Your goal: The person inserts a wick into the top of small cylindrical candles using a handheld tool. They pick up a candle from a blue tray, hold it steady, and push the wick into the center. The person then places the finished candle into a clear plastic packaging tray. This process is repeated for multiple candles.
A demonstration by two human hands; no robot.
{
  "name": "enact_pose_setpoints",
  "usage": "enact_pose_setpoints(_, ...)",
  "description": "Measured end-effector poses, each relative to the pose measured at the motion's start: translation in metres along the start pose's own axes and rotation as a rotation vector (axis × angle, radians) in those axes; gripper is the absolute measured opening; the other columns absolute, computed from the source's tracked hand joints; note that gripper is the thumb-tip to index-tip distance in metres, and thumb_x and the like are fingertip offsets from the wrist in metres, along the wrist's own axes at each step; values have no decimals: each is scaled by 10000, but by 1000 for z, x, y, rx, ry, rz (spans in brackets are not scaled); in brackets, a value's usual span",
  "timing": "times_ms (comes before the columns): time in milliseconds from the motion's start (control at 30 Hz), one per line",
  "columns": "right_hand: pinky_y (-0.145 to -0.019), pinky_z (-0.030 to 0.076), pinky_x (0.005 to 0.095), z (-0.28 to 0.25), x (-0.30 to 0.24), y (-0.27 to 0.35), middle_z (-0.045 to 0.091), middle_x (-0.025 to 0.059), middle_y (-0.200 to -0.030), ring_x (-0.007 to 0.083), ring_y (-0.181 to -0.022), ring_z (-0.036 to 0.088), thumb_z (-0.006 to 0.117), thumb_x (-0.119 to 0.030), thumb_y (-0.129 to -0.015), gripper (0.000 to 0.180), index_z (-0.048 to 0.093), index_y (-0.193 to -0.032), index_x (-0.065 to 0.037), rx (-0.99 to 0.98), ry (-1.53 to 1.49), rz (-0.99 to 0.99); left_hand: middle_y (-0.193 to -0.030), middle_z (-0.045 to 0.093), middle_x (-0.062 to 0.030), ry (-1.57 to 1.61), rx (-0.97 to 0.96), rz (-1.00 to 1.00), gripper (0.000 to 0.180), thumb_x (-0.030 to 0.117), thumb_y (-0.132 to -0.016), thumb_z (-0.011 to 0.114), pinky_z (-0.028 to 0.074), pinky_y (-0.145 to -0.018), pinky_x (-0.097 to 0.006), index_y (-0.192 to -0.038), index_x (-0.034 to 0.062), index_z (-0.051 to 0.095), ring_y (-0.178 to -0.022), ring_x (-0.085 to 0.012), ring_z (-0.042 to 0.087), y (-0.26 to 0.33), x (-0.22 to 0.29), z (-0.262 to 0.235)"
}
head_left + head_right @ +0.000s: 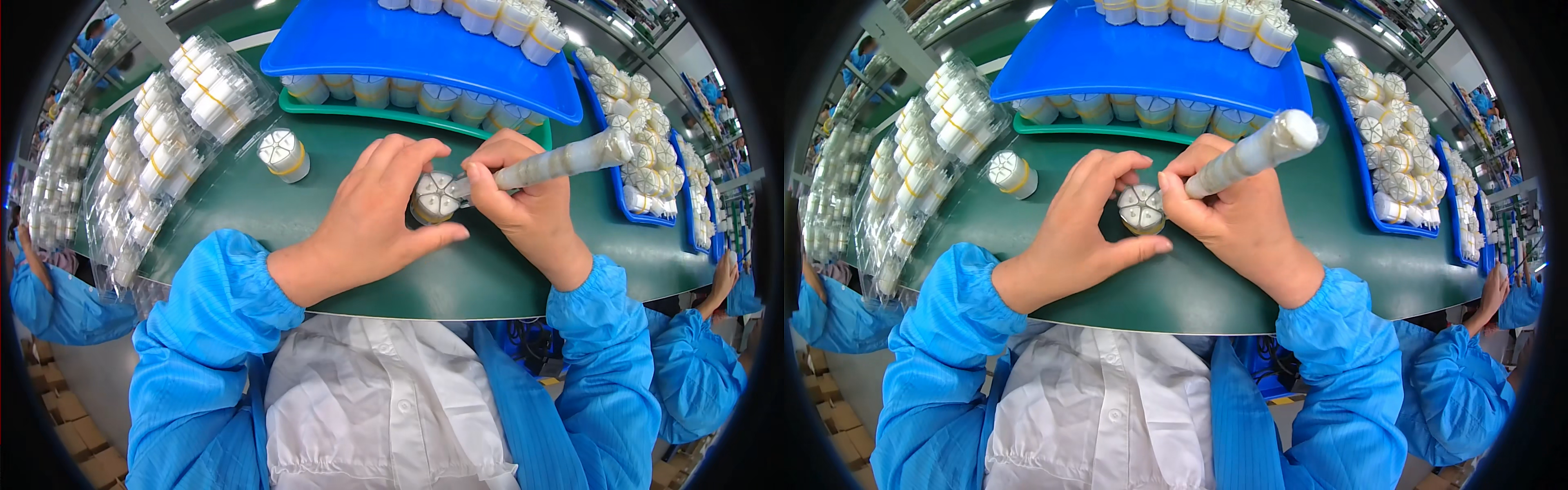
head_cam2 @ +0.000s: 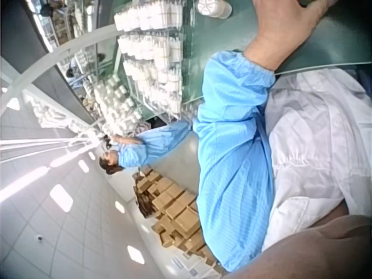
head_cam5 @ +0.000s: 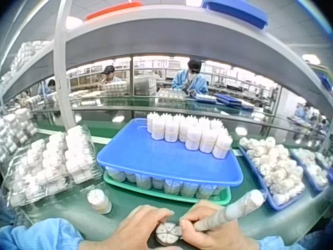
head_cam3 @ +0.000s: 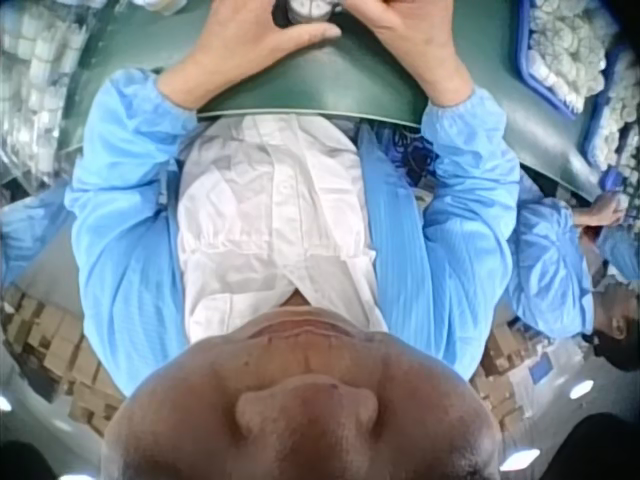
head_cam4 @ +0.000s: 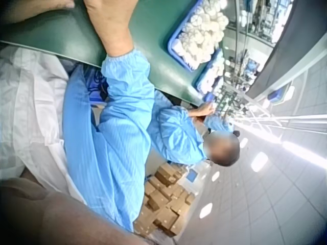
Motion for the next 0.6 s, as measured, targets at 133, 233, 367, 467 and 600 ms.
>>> enact_pose_setpoints(133,-557,439,290,-7,7,3,647,56,-757,132,-641,585,715,-52,-862,71,688,-818,-4,48,-93,158,-1172,623,-120,25,-10,-37,675,66,-748,784,509,-862,-357,-1355,38,488,-1078,-249,608,3,-4,1)
enact_pose_setpoints(233,-554,437,293,-14,-1,-4,638,49,-735,128,-638,583,712,-59,-864,82,685,-813,-1,73,-85,116,-1197,620,-125,125,-3,1,693,62,-746,780,508,-869,-357,-1369,40,476,-1100,-248,607,5,-2,2)
enact_pose_setpoints(367,-555,430,285,-5,0,-2,633,42,-737,118,-639,575,717,-76,-865,99,683,-811,0,17,-54,53,-1226,621,-126,163,-43,-7,722,61,-746,769,502,-890,-360,-1394,44,452,-1140,-246,602,6,-4,6)
enact_pose_setpoints(467,-556,425,279,-2,4,-1,632,39,-749,113,-639,567,723,-86,-865,107,675,-815,-4,-18,-57,128,-1201,620,-135,200,-20,20,680,83,-747,793,493,-889,-381,-1352,37,488,-1096,-278,606,3,1,2)
enact_pose_setpoints(600,-568,434,282,4,4,4,627,40,-749,121,-640,569,724,-95,-868,110,661,-825,-14,-38,-45,118,-1153,617,-147,36,-48,67,599,131,-756,822,483,-876,-410,-1275,28,541,-1021,-336,596,5,3,3)
Point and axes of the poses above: each hand's wrist, its own y-axis away from the middle knuckle, its own z-axis out of the palm, x = y × z, the point moved 10 cm from there along -y, towards the middle knuckle
